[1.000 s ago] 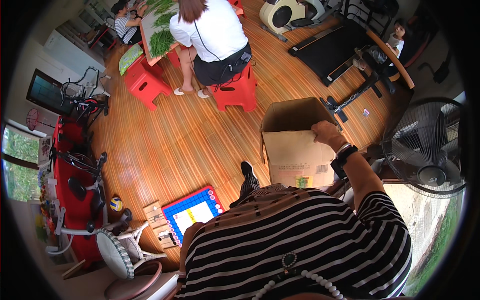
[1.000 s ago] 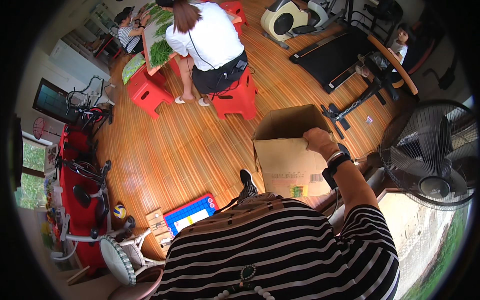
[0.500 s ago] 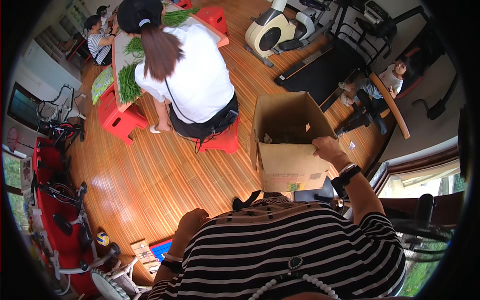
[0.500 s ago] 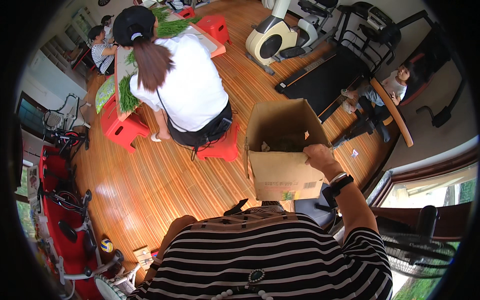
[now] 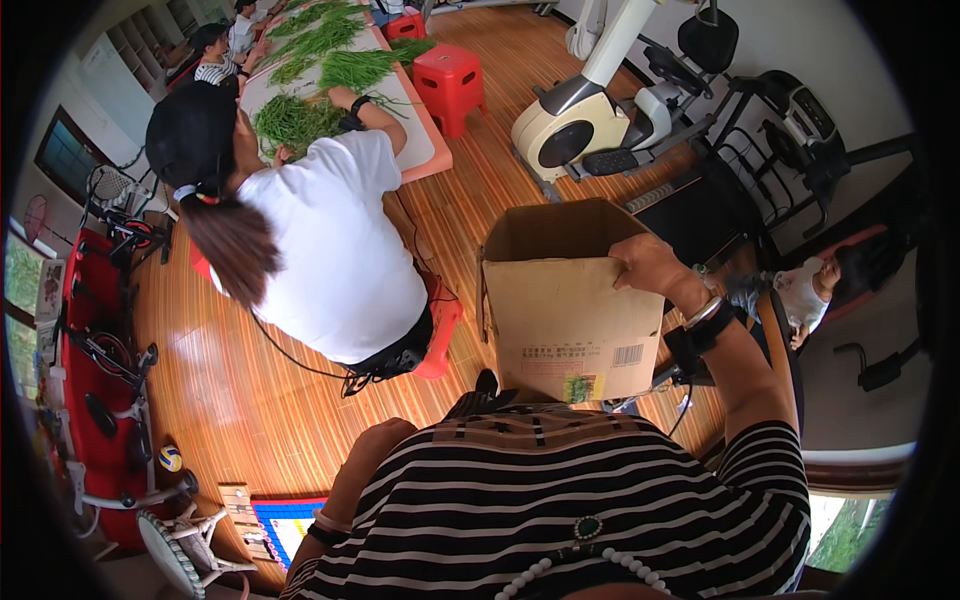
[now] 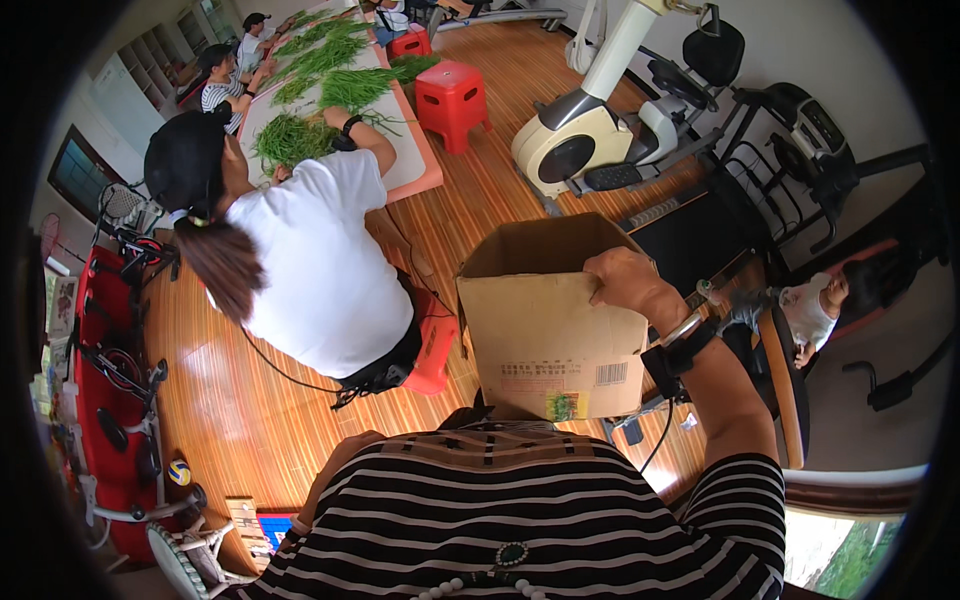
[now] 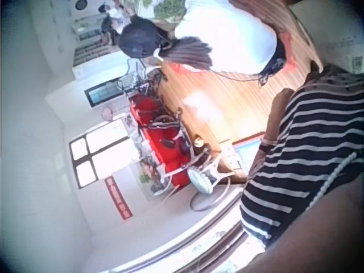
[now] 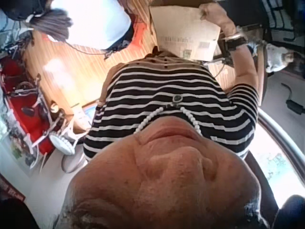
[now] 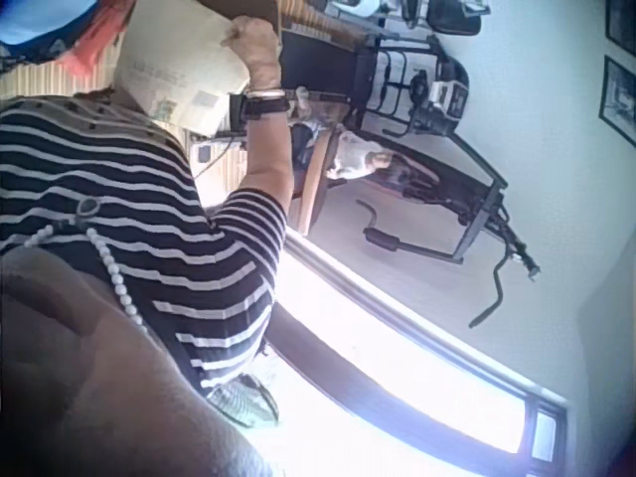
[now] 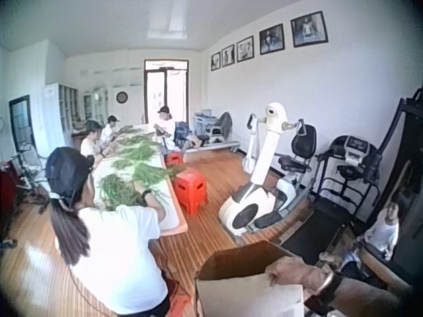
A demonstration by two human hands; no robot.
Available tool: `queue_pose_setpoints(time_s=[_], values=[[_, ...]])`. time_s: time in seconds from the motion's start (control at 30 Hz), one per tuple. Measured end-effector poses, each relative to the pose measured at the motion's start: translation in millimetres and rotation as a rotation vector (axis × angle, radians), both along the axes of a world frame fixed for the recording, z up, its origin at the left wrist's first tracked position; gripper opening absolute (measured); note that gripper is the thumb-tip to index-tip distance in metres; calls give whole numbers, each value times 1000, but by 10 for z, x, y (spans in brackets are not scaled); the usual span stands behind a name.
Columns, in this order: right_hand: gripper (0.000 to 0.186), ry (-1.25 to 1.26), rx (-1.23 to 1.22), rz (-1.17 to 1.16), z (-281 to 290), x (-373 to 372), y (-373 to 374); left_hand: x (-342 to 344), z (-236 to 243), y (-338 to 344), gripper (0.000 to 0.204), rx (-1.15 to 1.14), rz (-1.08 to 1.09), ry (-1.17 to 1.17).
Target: The person sorts a large quantity of green vegetables on a table, gathering them into bunches, placing them into a cardboard box, and carrying the box inside.
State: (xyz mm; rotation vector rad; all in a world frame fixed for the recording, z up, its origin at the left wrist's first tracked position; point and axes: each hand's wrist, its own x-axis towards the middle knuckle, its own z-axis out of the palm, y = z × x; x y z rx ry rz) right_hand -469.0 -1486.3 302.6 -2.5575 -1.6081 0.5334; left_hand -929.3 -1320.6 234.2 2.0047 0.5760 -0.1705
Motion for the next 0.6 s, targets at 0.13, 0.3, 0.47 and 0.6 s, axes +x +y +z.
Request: queue_pose_setpoints(time_s=[0.13,0.3,0.47,0.6], values=[[30,-77,103,38,221,724,411,743,-51,394,17,92,90,-26],[26,-83,334,90,567,1581,1150,1723,-212,1030,13,26,192,-149],[29,-109,365,82,780,2411,2042,2562,-326,1699,15,15,206,-265],[29,1,407,139,823,3159,2721,3129,-250,2057,16,74,258,-198]])
